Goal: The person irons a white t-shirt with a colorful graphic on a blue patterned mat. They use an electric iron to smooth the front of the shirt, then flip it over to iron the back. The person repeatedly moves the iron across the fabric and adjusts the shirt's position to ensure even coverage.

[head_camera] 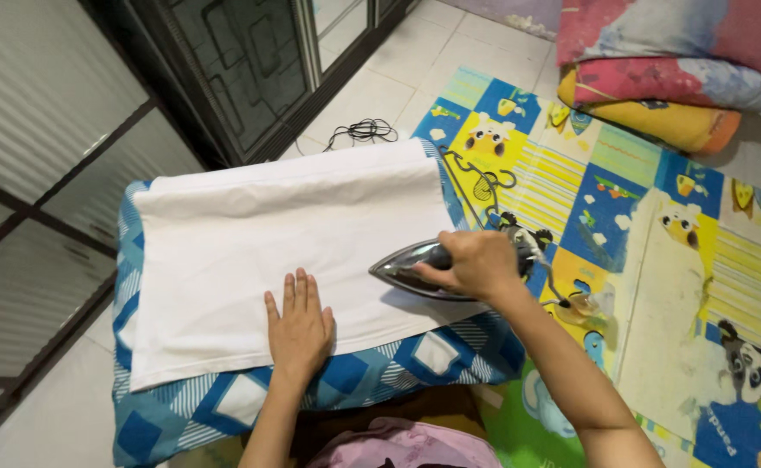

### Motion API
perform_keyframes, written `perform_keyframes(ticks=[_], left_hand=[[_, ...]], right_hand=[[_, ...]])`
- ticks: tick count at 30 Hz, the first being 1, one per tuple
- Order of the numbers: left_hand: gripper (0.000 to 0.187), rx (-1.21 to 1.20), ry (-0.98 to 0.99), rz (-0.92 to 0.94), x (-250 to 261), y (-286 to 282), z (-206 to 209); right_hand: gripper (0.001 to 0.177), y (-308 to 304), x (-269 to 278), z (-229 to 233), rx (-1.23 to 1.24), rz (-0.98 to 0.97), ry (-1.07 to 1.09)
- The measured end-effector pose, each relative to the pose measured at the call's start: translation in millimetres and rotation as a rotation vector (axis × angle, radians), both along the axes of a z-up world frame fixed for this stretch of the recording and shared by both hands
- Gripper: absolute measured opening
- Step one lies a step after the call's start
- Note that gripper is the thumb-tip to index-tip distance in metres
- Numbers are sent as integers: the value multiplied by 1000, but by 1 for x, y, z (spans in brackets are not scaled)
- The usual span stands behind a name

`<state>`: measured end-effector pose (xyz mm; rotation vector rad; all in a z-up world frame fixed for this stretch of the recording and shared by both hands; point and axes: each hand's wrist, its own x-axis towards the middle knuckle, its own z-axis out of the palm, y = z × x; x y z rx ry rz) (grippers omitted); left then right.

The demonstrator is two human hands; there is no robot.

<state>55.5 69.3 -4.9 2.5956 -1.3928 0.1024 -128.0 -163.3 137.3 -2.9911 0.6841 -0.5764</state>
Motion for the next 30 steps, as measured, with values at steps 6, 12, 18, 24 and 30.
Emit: perform_keyframes(ticks=[6, 12, 18, 24, 30], left_hand=[[70, -47, 12, 31, 7, 10, -5], [71, -37, 42, 22, 6, 12, 0], [71, -35, 52, 23, 6, 12, 0], [70, -52, 42, 20, 7, 13, -1], [70, -69, 46, 14, 7, 13, -4]], right_hand=[[58, -3, 29, -41, 38, 89, 237], [52, -8, 0, -36, 153, 346, 413], [58, -2, -8, -50, 11, 107, 163], [54, -26, 5, -40, 44, -152, 261], [51, 0, -18, -37, 119, 304, 369]])
